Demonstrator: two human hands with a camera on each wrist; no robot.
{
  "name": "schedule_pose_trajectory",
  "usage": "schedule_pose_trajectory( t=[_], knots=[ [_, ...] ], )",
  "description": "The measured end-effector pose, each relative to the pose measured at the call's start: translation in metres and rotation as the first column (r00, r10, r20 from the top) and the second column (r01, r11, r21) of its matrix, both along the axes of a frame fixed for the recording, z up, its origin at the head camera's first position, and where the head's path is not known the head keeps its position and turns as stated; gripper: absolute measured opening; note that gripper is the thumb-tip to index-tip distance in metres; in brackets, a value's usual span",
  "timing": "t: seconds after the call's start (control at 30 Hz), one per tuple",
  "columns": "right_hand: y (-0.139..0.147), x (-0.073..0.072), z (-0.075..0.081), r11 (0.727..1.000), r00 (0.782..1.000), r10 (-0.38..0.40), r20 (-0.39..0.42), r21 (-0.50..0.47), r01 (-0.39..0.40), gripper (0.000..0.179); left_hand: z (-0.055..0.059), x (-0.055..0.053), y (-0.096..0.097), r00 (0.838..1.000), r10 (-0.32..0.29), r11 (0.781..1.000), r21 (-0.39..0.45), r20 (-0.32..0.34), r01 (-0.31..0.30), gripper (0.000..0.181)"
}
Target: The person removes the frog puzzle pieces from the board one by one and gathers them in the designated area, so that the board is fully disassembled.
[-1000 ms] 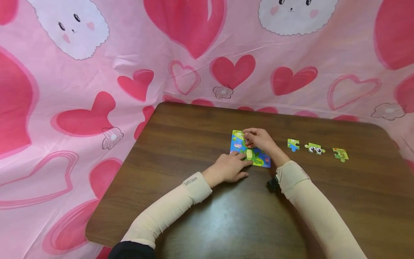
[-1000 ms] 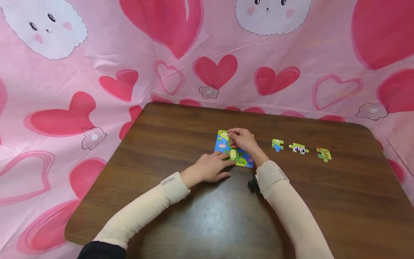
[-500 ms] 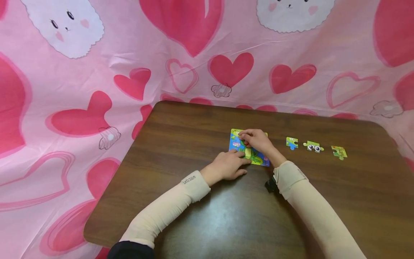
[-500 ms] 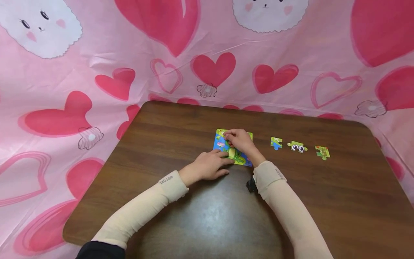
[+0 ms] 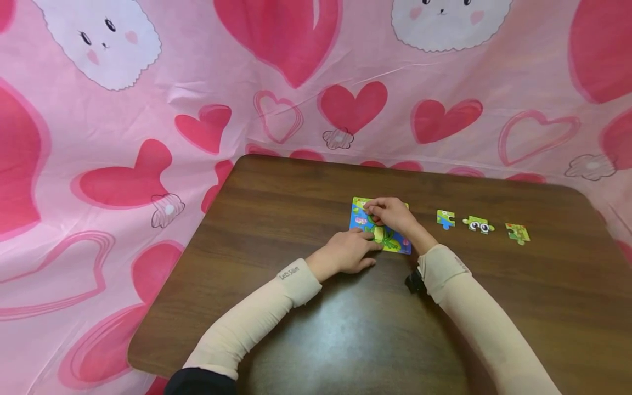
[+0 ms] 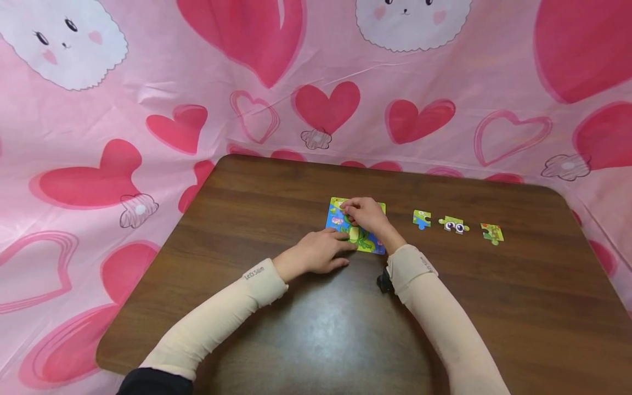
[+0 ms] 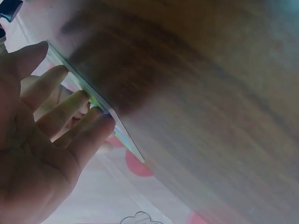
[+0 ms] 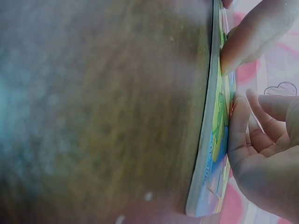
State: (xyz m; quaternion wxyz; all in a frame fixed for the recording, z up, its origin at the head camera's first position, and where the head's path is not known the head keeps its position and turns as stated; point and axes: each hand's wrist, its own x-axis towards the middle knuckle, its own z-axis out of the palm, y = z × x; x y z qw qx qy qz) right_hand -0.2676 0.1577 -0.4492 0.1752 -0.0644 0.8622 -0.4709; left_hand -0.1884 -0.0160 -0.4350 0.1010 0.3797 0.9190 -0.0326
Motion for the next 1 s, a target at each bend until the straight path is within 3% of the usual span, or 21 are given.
schedule_pose_trajectory(
  t=[0.53, 0.77, 1.0],
  knots=[
    [0.002, 0.002, -0.002, 0.995, 0.999, -0.026, 0.022, -0.100, 0.028, 0.030, -0.002, 0.002, -0.001, 1.000, -0.003, 1.000, -0.001, 0.011, 0.003, 0.049],
    [-0.001, 0.002, 0.001, 0.999, 0.999, -0.007, -0.044, -0.045, 0.005, 0.029, 0.000, 0.006, -0.001, 0.999, 0.011, 0.999, -0.034, 0.031, -0.010, 0.055],
    [-0.004, 0.003, 0.000, 1.000, 0.993, 0.017, -0.118, 0.026, -0.014, 0.026, 0.000, 0.016, -0.007, 0.986, 0.050, 0.995, -0.096, 0.156, -0.035, 0.077]
  ],
)
